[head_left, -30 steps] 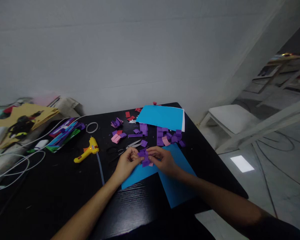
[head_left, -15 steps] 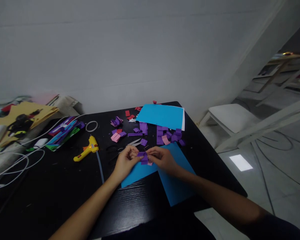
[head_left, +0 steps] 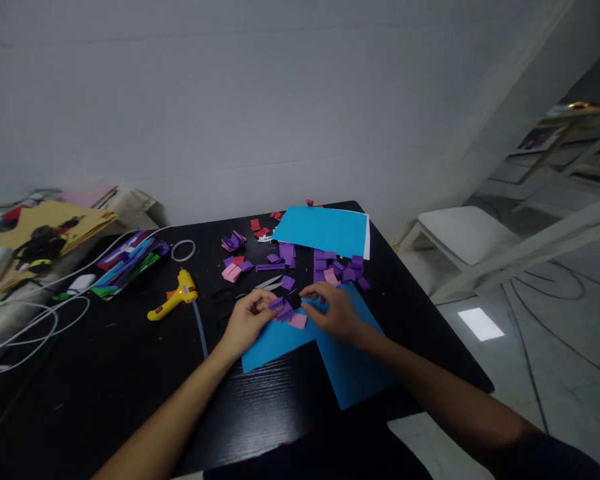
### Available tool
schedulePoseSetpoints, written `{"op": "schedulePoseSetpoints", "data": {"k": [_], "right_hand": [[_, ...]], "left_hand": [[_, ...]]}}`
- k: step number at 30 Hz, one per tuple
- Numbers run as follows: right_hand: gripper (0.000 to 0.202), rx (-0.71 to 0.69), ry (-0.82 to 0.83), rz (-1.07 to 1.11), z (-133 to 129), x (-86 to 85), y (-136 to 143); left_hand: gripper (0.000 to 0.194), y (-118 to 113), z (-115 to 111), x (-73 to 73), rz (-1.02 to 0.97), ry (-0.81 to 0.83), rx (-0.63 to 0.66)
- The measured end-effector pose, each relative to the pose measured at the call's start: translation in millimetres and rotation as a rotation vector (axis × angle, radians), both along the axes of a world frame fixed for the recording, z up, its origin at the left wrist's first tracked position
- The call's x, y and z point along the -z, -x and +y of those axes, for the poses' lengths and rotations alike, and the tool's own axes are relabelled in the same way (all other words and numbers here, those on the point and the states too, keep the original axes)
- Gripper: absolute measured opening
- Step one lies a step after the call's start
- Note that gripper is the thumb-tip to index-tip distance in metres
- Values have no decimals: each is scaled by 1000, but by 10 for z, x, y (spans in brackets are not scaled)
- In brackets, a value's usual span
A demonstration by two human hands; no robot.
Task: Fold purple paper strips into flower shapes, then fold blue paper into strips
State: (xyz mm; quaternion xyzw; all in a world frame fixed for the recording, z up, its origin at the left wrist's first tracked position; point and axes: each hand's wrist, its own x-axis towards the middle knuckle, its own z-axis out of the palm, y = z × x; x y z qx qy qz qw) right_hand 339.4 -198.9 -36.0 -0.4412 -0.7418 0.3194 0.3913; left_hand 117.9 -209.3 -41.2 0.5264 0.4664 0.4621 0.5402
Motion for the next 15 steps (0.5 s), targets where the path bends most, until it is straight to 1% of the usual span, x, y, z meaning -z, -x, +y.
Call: {"op": "schedulePoseSetpoints", "data": {"k": [2,4,6,8,12,15], "right_hand": [[28,-85,-83,-106,-23,7,-14],[41,-176,-130,-185,-52,39,-6],[46,-228,-147,-243,-72,84,14],[41,-232,-147,-268,-75,125,34],[17,-189,-136,-206,-44,155,51],[11,-123,-45,-107,-15,146,54]], "left_hand": [[28,19,16,-9,5,1,-20],[28,29,17,-24,7,-5,-23],[27,29,9,-42,8,-13,-15],[26,22,-2,-57,19,-16,-4],[27,11,-16,-79,39,6,0],[26,12,-29,-97,45,15,15]]}}
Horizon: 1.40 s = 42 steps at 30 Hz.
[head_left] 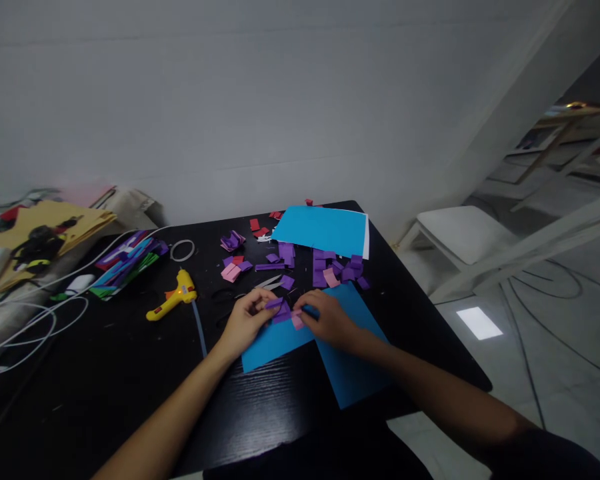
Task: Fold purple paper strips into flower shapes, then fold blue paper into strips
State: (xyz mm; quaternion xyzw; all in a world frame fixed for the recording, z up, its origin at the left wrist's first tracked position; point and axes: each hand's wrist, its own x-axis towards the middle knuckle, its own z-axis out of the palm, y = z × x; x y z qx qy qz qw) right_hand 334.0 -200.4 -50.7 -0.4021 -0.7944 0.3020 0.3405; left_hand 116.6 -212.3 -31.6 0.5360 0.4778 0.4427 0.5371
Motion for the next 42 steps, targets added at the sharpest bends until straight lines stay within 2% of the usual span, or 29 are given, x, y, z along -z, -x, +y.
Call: {"op": "schedulePoseSetpoints", "data": {"k": [5,8,11,18,25,42], "right_hand": [[9,73,331,267,28,-1,13],[19,71,490,410,31,1,31],[28,63,582,489,28,-4,52],[28,-16,676,573,20,-38,63],[26,-109,745,562,8,-119,39],[27,-68,741,579,28,-51,52]], "left_hand": [[25,1,-20,-13,3,4,60],[26,-6,-12,11,11,35,81],[28,-12,7,49,17,68,107],[31,-3,33,108,11,75,109],[32,-4,26,69,30,72,76],[35,-10,22,110,-51,36,56]]}}
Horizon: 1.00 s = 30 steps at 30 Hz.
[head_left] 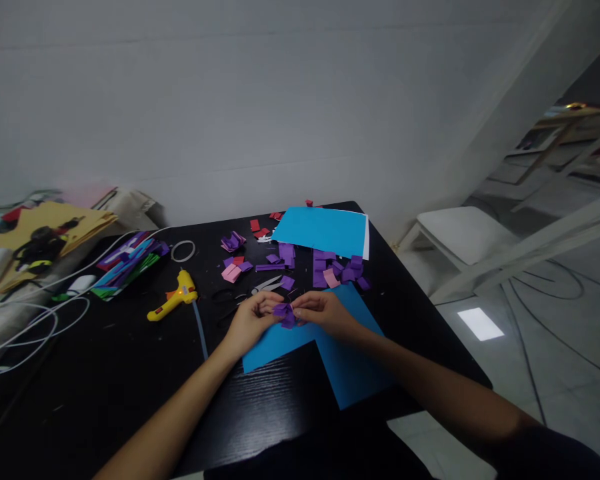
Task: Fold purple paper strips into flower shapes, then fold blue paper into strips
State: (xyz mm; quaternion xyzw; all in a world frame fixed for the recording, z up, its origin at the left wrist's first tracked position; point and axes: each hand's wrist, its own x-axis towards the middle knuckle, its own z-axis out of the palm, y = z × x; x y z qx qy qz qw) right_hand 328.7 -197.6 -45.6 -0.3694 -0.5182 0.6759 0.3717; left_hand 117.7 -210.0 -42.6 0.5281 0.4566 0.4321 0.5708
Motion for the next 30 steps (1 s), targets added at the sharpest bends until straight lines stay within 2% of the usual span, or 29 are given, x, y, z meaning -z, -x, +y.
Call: {"op": "schedulePoseSetpoints", "data": {"k": [9,13,16,18,20,22,25,28,30], "right_hand": [[29,-5,19,-8,-15,-8,-7],[22,-22,-52,-46,-4,-2,-21],[11,94,-328,-263,47,-69,-110],[17,249,-600,-537,104,-122,-211],[26,355,-796,-830,163,-150,-322],[30,392,-866,-1065,206,-145,-415],[26,364,-853,-1285,230,-111,-494],[18,353,-856,-1315,226,-104,-494],[17,372,-898,-1189,213,-116,-454]], "left_hand": [[29,1,13,-23,-14,27,22],[21,-4,4,-52,-13,40,58],[19,-11,-6,-67,-13,44,92],[20,-16,-10,-70,-16,49,88],[21,-22,-12,-69,-16,57,72],[23,-27,-12,-69,-16,65,52],[25,-30,-13,-76,-16,65,30],[26,-29,-15,-87,-19,59,15],[26,-28,-16,-92,-29,68,5]]}}
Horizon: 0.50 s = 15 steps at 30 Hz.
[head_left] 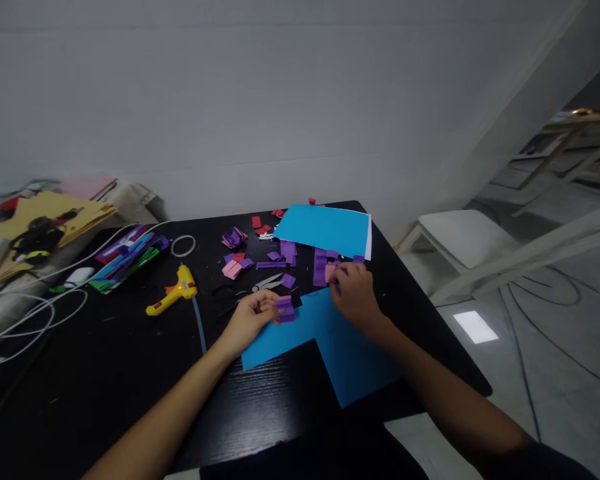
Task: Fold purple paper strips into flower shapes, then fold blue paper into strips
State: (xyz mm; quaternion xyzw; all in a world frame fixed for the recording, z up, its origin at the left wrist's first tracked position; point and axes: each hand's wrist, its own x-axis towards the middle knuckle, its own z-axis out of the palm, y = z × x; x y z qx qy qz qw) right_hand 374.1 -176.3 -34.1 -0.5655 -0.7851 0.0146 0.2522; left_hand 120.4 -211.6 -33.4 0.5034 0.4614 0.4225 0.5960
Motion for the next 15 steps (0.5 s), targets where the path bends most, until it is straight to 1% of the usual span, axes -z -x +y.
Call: {"op": "schedulePoseSetpoints", "data": {"k": [2,4,6,8,12,15], "right_hand": [[16,-117,-33,173,-32,-6,71],[14,-231,-19,359,-90,7,165],[12,-299,66,515,-168,42,268],[12,-345,199,642,-244,89,361],[8,-347,409,776,-323,155,464],[7,-321,516,853,-317,137,459]], "left_hand": [[28,-2,1,-1,-26,24,-10],[30,-7,-1,0,-76,55,-26],[31,-15,-8,1,-124,87,-47],[31,-24,-21,-1,-149,111,-60],[30,-40,-52,-19,-151,118,-35],[31,-44,-60,-31,-140,112,-30]]}}
